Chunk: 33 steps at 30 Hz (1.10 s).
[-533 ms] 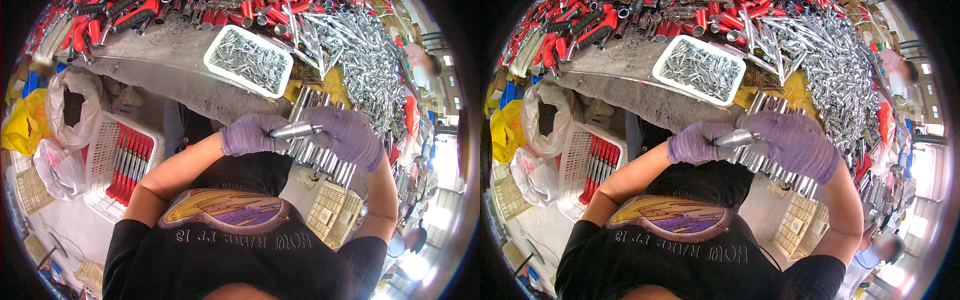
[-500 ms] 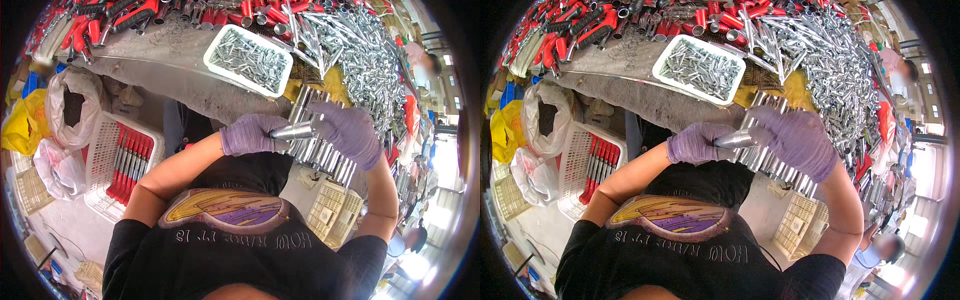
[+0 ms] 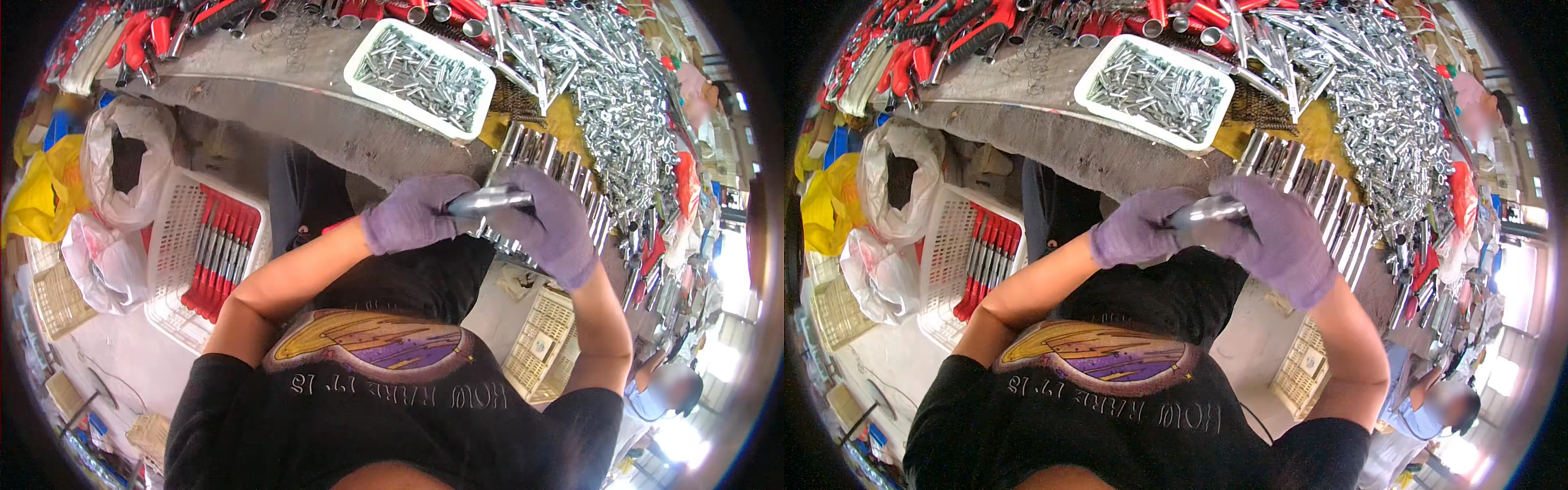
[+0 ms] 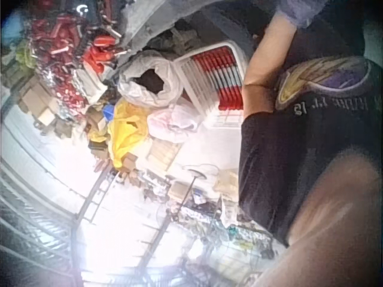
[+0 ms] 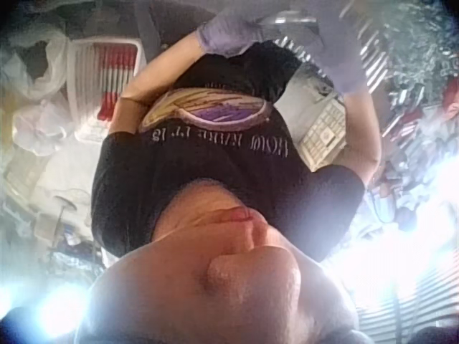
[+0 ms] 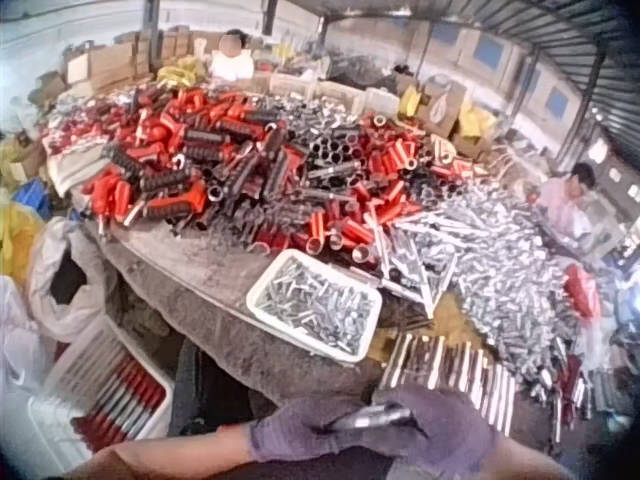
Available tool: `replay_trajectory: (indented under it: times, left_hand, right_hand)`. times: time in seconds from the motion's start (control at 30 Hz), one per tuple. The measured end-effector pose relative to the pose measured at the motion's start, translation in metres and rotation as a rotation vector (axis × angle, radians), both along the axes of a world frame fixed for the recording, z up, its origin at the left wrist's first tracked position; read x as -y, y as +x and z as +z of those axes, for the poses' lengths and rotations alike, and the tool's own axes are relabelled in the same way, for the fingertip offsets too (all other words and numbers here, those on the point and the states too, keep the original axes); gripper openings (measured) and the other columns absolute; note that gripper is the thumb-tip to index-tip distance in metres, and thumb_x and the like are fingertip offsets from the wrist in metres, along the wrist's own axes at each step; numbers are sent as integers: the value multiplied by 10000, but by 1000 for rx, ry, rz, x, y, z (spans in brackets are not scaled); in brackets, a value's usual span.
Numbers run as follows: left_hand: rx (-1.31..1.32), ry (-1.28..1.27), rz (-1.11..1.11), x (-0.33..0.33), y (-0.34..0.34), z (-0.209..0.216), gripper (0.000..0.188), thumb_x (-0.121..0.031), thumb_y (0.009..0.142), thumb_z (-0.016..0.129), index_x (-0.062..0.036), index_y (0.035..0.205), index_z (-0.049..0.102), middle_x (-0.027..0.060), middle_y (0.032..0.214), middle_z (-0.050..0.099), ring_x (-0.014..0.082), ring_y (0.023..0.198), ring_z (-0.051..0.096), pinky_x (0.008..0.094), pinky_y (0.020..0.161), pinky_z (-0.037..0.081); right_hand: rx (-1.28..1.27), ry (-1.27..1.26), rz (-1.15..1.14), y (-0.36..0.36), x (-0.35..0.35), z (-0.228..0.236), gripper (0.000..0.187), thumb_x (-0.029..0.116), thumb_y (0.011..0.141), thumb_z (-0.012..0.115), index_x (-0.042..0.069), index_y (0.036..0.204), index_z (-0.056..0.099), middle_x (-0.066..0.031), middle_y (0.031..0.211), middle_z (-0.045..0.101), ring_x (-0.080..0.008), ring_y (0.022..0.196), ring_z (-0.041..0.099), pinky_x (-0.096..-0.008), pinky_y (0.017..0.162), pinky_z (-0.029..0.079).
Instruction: Assembling the components of a red-handled hand tool by inserting metal pins and springs into a chrome-plated housing.
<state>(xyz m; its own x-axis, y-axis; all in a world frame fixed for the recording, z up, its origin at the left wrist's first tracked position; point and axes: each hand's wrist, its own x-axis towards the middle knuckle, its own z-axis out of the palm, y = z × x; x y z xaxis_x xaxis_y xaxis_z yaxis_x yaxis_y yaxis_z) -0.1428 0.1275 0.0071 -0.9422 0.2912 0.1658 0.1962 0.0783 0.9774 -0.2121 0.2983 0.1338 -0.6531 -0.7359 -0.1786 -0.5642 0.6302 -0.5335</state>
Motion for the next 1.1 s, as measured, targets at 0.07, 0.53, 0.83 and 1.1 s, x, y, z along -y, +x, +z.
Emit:
replay_trajectory:
  times: [0.07,0.53,0.83,1.1]
  left_hand:
    - [157,435,116,6,31,6,330,-171,770,719,-68,1057,594,78,867,612,171,802,575,310,785,470]
    - [822,1978,364,-28,81,-181,105,-118,824,541,-46,895,571,104,827,591,283,883,595,487,863,480]
    - [1596,1286,351,-90,91,-267,324,-201,913,524,-32,1185,475,141,1104,579,275,1017,562,411,912,455]
    - [1515,1325,585,-94,85,-310,218,-223,938,498,-76,1096,537,97,1079,576,238,992,535,360,900,411]
  right_hand:
    - [176,-171,-6,23,-6,3,684,473,729,722,11,1189,517,-138,843,659,-274,742,668,-339,666,517]
    - [1774,-963,-941,152,-99,-200,792,311,710,744,81,1360,355,-151,1130,556,-203,782,600,-366,742,520]
    - [380,232,-302,118,-33,-235,424,93,764,665,69,1177,571,-126,1100,628,-218,979,626,-315,855,481]
    - [309,252,-111,104,-10,-264,470,180,745,710,88,1182,563,-142,1089,634,-280,1020,616,-347,838,492]
